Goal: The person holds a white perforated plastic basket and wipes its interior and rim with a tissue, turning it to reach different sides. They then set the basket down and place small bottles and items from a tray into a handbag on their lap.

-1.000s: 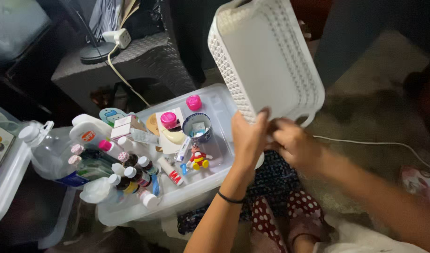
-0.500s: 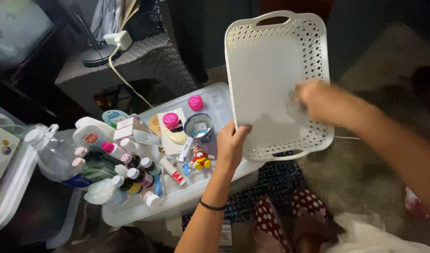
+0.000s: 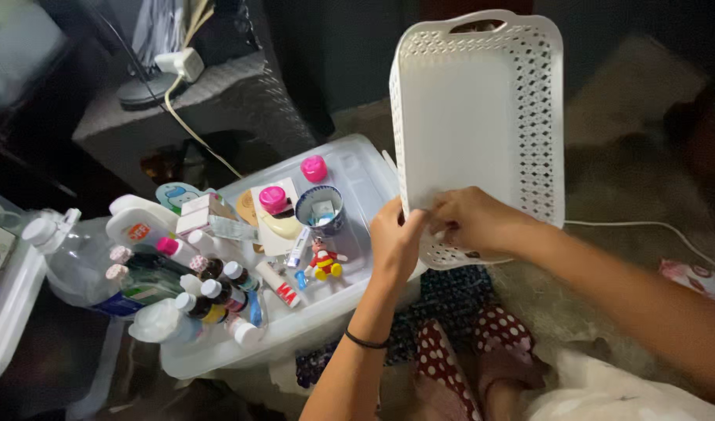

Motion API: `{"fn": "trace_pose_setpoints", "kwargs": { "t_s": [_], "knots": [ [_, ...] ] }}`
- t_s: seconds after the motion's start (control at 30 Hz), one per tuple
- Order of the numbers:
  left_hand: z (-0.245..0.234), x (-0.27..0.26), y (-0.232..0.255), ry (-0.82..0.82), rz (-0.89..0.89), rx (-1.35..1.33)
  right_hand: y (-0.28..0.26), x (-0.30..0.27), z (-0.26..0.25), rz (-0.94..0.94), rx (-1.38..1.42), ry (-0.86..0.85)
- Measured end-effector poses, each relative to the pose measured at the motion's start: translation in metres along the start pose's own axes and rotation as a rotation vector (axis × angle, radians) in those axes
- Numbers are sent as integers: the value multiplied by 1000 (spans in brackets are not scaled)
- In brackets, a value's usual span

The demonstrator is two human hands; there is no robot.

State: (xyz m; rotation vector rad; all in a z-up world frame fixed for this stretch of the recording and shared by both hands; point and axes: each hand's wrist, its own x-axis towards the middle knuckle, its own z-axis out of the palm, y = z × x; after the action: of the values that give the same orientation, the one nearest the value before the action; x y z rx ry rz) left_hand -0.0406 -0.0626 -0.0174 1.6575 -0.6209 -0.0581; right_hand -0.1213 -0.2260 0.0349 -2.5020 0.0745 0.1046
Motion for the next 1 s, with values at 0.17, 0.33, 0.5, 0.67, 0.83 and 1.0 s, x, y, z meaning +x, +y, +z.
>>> {"fn": "trace_pose_setpoints", "kwargs": {
  "t_s": [0.17, 0.33, 0.5, 0.67, 0.83, 1.0],
  "knots": [
    [-26, 8, 4, 22, -53, 28, 9, 7, -10, 289, -364, -71],
    [-6, 5, -16, -21, -51, -30, 11, 3, 2, -176, 104, 24],
    [-9, 31, -30, -211, -257, -449, 3, -20, -27, 30, 105, -252],
    [-22, 58, -8, -456, -667, -478, 9, -58, -77, -100, 92, -324],
    [-7, 58, 14, -688, -666, -475, 10, -67, -103, 282, -29, -257],
    [14, 49, 9, -817, -794, -582, 10, -68, -136, 367, -422, -228]
  ]
}}
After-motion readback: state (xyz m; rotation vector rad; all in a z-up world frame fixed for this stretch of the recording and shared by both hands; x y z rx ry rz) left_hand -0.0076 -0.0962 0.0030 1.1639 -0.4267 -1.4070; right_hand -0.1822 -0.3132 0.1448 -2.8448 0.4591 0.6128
